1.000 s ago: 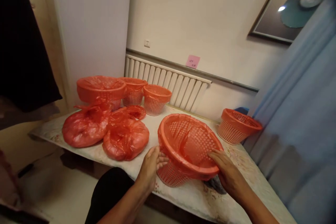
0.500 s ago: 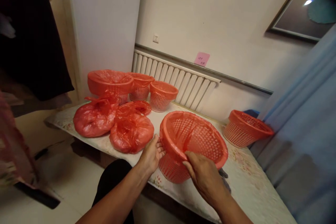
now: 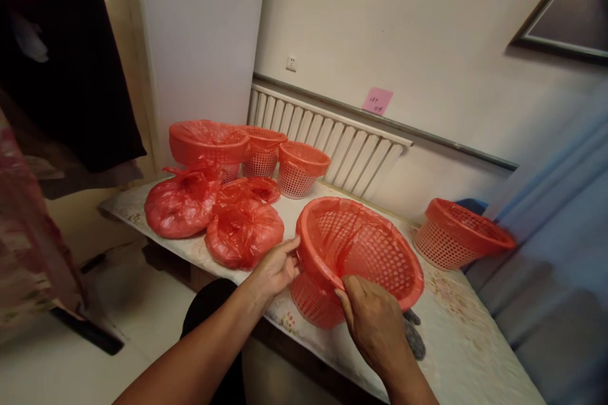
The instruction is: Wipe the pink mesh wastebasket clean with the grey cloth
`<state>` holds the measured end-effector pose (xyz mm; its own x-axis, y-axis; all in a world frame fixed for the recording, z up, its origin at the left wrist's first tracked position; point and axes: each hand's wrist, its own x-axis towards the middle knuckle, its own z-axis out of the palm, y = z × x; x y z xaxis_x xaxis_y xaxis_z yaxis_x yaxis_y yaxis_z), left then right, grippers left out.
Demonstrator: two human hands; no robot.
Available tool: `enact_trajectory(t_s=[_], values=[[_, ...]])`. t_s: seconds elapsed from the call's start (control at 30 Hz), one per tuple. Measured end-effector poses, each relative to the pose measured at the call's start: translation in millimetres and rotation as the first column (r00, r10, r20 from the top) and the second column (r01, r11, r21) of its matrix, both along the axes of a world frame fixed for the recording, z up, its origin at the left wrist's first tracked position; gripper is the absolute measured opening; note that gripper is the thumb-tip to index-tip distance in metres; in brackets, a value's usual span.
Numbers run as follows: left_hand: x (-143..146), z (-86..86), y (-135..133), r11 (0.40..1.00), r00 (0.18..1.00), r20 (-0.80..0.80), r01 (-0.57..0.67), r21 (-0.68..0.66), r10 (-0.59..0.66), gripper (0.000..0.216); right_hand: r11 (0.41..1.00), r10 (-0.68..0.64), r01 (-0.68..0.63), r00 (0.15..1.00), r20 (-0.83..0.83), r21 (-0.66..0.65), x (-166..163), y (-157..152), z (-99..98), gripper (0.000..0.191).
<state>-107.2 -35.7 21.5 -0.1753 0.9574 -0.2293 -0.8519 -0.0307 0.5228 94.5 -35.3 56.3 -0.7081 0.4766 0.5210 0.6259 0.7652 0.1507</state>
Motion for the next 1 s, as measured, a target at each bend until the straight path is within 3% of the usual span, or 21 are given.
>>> enact_trajectory(t_s=[0.37, 0.57, 0.67, 0.83, 1.0], values=[[5, -19.2, -3, 0.996, 0.996, 0.07, -0.056, 0.067, 0.051, 0.012, 0.999, 0.038, -0.039, 0.999, -0.023, -0.034, 13, 2, -0.8, 0.031], [-4, -35.4, 0, 1.0, 0.994, 0.109, -0.02, 0.009, 0.019, 0.016, 0.999, 0.039, -0.04, 0.999, -0.026, -0.027, 14, 3, -2.5, 0.032], [-12, -32.4, 8, 0.999, 0.994, 0.105, -0.035, 0.02, 0.032, 0.025, 0.999, 0.049, -0.049, 0.998, -0.029, -0.023, 14, 3, -2.9, 0.032], [-19, -18.0, 21, 0.997, 0.999, 0.029, -0.025, 0.072, 0.023, 0.009, 0.999, 0.05, -0.05, 0.998, -0.029, -0.007, 12, 4, -2.3, 0.031], [-18, -26.7, 16, 0.999, 0.995, -0.092, -0.044, 0.002, 0.044, 0.011, 0.999, 0.034, -0.034, 0.999, -0.016, -0.04, 9, 3, -1.1, 0.03]])
